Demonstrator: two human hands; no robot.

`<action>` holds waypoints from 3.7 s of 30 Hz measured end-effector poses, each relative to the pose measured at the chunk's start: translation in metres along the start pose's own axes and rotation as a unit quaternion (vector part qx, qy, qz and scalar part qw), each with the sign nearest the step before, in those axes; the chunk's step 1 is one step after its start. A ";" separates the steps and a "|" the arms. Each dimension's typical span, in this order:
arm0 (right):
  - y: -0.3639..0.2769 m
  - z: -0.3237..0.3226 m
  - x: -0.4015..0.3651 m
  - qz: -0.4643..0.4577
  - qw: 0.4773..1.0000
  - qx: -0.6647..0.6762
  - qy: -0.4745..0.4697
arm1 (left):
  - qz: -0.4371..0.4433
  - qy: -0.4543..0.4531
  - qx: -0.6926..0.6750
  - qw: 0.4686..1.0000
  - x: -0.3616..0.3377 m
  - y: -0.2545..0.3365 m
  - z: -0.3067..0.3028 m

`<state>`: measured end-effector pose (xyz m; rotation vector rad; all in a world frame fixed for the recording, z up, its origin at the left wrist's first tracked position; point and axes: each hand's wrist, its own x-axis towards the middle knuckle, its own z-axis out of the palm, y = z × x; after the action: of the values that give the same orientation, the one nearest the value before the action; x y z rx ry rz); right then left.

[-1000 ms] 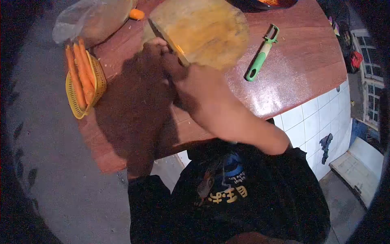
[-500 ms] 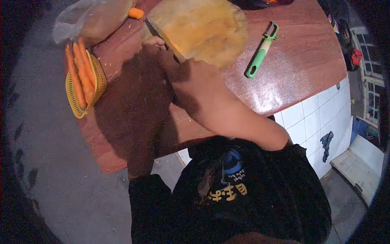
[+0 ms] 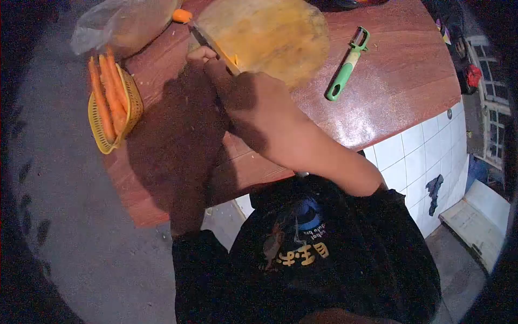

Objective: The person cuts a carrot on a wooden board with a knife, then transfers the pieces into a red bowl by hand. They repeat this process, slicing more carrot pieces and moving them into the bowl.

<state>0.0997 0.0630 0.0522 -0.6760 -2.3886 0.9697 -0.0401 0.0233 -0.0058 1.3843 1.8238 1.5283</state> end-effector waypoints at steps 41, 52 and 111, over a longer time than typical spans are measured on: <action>0.089 -0.199 -0.003 -0.055 0.954 -0.277 0.103 | 0.183 -0.075 0.315 0.928 0.026 0.025 -0.001; 0.150 -0.249 0.006 -0.050 0.908 -0.398 0.122 | 0.258 -0.181 0.420 0.851 -0.003 0.003 -0.021; 0.189 -0.257 -0.028 -0.069 0.947 -0.271 0.159 | 0.448 -0.344 0.274 0.778 0.232 0.134 0.180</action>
<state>0.3216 0.2930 0.0717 -0.7720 -2.3663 0.1127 0.0573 0.3035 0.1213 2.8866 1.1569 0.5133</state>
